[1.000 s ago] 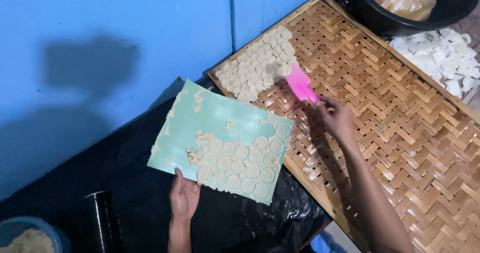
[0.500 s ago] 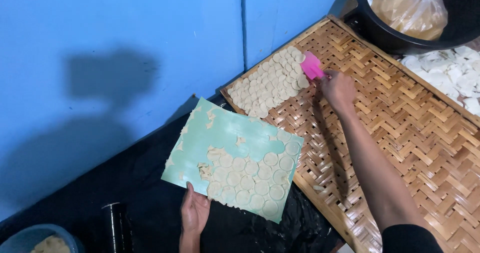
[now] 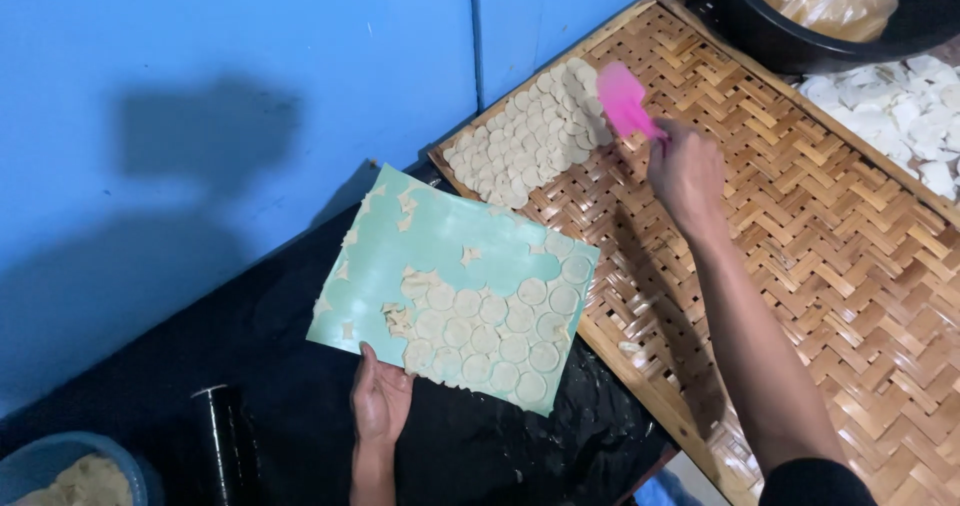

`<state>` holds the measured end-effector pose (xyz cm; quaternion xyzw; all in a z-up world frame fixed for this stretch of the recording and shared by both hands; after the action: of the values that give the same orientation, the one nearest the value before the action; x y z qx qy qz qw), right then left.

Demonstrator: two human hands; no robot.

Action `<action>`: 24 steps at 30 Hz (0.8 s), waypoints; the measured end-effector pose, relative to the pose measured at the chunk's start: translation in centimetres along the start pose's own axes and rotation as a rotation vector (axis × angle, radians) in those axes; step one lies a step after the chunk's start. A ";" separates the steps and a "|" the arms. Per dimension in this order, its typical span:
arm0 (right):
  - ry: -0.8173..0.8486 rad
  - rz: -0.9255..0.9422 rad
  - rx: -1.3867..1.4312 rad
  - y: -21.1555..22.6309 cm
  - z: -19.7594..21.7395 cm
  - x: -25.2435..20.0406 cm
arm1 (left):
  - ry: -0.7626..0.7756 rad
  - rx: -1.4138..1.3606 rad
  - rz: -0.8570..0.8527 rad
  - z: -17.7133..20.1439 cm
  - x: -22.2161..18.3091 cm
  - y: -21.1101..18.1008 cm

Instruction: Transferring small circular dough pieces from a green plastic sheet onto a woven bamboo tray using a spatula.

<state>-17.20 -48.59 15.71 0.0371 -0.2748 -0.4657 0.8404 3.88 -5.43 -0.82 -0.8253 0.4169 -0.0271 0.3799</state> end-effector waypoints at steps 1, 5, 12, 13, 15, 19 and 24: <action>0.049 0.002 0.091 0.9 1.2 -1.9 | 0.005 0.005 -0.009 0.2 0.1 0.0; 0.273 -0.095 0.209 3.5 5.0 -10.5 | 0.044 -0.014 -0.021 0.0 0.1 -0.1; 0.331 -0.138 -0.077 4.6 10.3 -18.8 | 0.043 -0.034 -0.020 0.9 0.1 0.5; 0.355 -0.159 -0.134 4.4 10.6 -19.3 | 0.063 -0.032 -0.045 0.8 0.1 0.4; 0.377 -0.181 -0.194 4.1 11.0 -19.9 | 0.086 -0.033 -0.068 0.7 0.1 0.3; 0.374 -0.177 -0.163 4.3 11.1 -20.1 | 0.079 -0.009 -0.065 0.6 -0.1 0.3; 0.356 -0.158 -0.219 4.8 11.3 -20.2 | 0.073 -0.016 -0.067 0.9 -0.2 0.4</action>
<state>-27.58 -27.48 18.17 0.0488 -0.0662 -0.5431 0.8356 3.78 -4.87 -1.62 -0.8403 0.4030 -0.0665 0.3565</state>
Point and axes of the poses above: each hand's wrist, its own x-axis towards the middle knuckle, its own z-axis out of the back of the hand, y = z × x, the point moved 7 cm from there along x, towards the middle knuckle, and after that the axes turned 2 degrees about x, right-handed, at the moved point
